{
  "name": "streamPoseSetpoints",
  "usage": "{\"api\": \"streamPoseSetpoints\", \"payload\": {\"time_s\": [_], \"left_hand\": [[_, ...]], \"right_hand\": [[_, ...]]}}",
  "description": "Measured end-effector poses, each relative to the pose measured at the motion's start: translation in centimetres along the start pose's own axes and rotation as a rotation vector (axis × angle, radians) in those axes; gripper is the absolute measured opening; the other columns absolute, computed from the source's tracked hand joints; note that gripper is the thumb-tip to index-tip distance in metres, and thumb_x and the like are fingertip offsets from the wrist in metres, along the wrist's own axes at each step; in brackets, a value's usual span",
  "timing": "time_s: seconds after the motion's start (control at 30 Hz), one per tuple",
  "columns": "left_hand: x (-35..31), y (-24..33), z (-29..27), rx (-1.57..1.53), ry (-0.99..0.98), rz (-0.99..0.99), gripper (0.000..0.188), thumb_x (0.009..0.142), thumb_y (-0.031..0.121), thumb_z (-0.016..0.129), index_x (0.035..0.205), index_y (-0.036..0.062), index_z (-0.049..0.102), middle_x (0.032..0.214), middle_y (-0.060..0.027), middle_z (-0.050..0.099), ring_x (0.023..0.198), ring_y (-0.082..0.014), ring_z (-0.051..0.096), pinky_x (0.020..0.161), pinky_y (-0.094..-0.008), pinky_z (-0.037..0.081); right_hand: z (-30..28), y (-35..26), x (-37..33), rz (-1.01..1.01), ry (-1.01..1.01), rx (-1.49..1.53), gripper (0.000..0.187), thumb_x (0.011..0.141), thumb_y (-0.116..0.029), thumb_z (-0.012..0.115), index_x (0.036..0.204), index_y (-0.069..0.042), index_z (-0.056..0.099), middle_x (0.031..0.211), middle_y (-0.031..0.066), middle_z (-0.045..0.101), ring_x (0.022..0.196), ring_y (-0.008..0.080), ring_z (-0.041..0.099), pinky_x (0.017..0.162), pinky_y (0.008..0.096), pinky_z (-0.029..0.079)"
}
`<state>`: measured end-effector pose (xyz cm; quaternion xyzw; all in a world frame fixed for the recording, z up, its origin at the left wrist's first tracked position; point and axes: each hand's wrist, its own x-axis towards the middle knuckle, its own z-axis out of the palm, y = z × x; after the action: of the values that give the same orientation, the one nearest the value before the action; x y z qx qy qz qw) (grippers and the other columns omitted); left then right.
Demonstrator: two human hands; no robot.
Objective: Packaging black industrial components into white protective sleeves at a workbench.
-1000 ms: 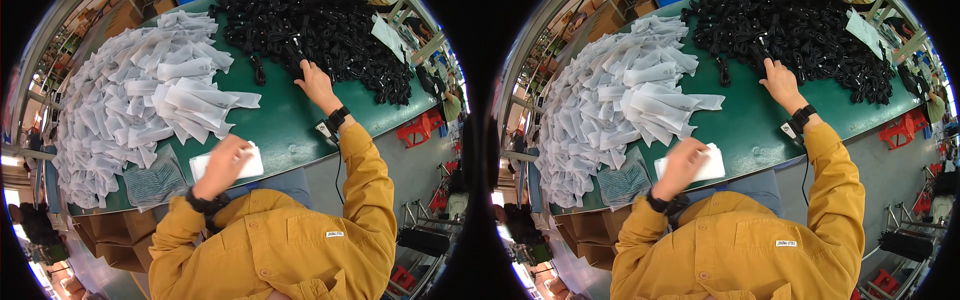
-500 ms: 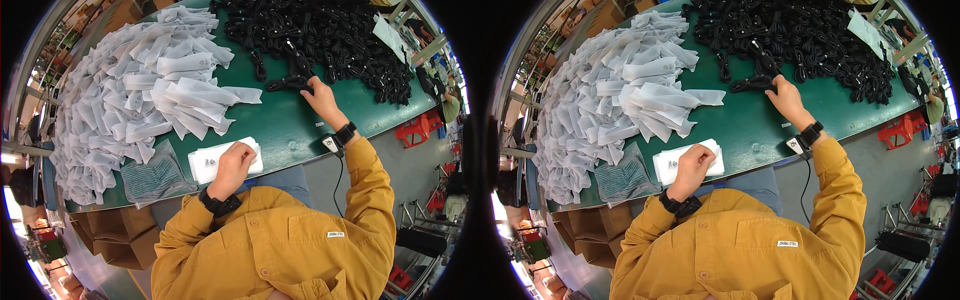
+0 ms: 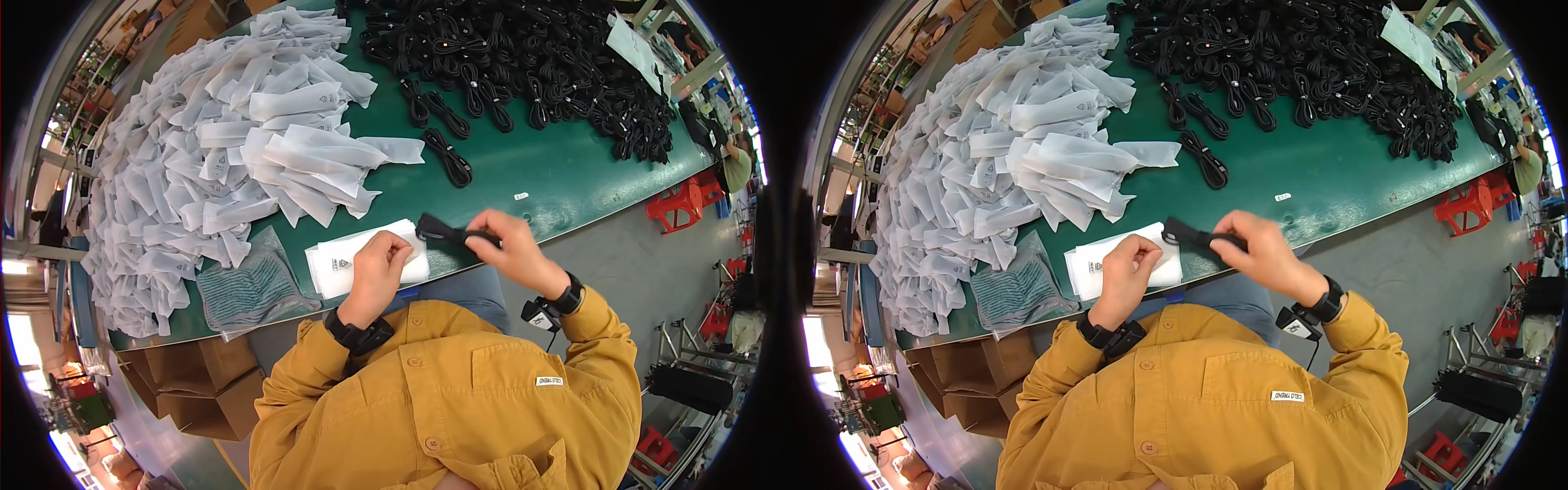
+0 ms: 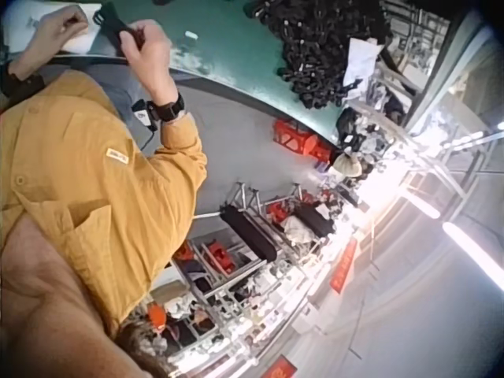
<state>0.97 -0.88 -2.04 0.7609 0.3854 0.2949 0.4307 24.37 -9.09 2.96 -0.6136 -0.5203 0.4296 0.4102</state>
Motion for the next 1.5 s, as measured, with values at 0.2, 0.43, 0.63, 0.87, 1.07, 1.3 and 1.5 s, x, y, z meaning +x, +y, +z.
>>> {"api": "streamPoseSetpoints", "payload": {"time_s": [0.2,0.43,0.63,0.87,1.07,1.3,1.5], "left_hand": [[-0.2,0.2,0.0,-0.188,0.071,-0.083,0.007,0.087,-0.002,0.067,0.091,-0.0020,0.062,0.088,-0.0094,0.064,0.074,-0.0147,0.059,0.070,-0.0267,0.049],[-0.1,1.0,-0.8,-0.085,0.077,0.216,0.009,0.085,-0.006,0.066,0.089,-0.0012,0.060,0.093,-0.0095,0.063,0.079,-0.0171,0.059,0.070,-0.0279,0.049],[-0.8,1.3,-0.8,-0.037,0.023,0.326,0.011,0.083,-0.007,0.067,0.088,0.0008,0.061,0.096,-0.0096,0.062,0.083,-0.0217,0.058,0.072,-0.0293,0.049],[0.3,2.3,-1.6,0.066,0.093,0.412,0.014,0.079,-0.006,0.069,0.087,0.0015,0.060,0.097,-0.0101,0.061,0.092,-0.0276,0.057,0.077,-0.0330,0.048],[1.9,3.2,-2.9,-0.029,0.092,0.311,0.012,0.083,-0.003,0.069,0.091,0.0020,0.060,0.102,-0.0084,0.061,0.098,-0.0230,0.056,0.080,-0.0313,0.047],[3.6,4.5,-4.7,-0.543,-0.106,-0.005,0.015,0.099,0.016,0.060,0.099,0.0019,0.063,0.112,-0.0046,0.063,0.105,-0.0137,0.056,0.089,-0.0290,0.047],[5.2,5.3,-5.9,-0.962,-0.092,-0.204,0.018,0.100,0.018,0.060,0.104,0.0004,0.063,0.120,-0.0075,0.061,0.097,-0.0122,0.058,0.084,-0.0255,0.047]], "right_hand": [[0.8,0.7,-0.4,-0.472,-0.024,-0.489,0.016,0.087,-0.008,0.070,0.098,-0.001,0.061,0.080,0.0090,0.063,0.065,0.0191,0.059,0.058,0.0295,0.046],[0.7,0.3,0.1,-0.265,-0.132,-0.256,0.013,0.087,-0.010,0.071,0.095,-0.001,0.064,0.078,0.0094,0.064,0.065,0.0215,0.059,0.058,0.0317,0.046],[1.7,0.6,0.5,-0.370,-0.053,-0.290,0.013,0.087,-0.011,0.070,0.096,-0.002,0.066,0.075,0.0093,0.062,0.064,0.0210,0.059,0.058,0.0309,0.046],[1.9,-0.6,1.0,-0.228,-0.035,-0.305,0.014,0.084,-0.004,0.073,0.096,-0.001,0.066,0.090,0.0118,0.062,0.070,0.0221,0.059,0.060,0.0299,0.048],[2.4,-2.3,2.7,-0.748,0.046,-0.477,0.019,0.080,0.003,0.075,0.096,0.001,0.065,0.106,0.0131,0.061,0.077,0.0209,0.061,0.064,0.0302,0.052],[2.4,-3.6,4.7,-0.844,0.032,-0.227,0.030,0.079,0.000,0.077,0.105,-0.002,0.063,0.114,0.0143,0.060,0.089,0.0231,0.063,0.072,0.0304,0.054],[2.4,-5.4,5.4,-0.889,0.050,-0.287,0.028,0.082,-0.006,0.076,0.105,-0.002,0.062,0.117,0.0148,0.059,0.098,0.0236,0.061,0.079,0.0318,0.053]]}}
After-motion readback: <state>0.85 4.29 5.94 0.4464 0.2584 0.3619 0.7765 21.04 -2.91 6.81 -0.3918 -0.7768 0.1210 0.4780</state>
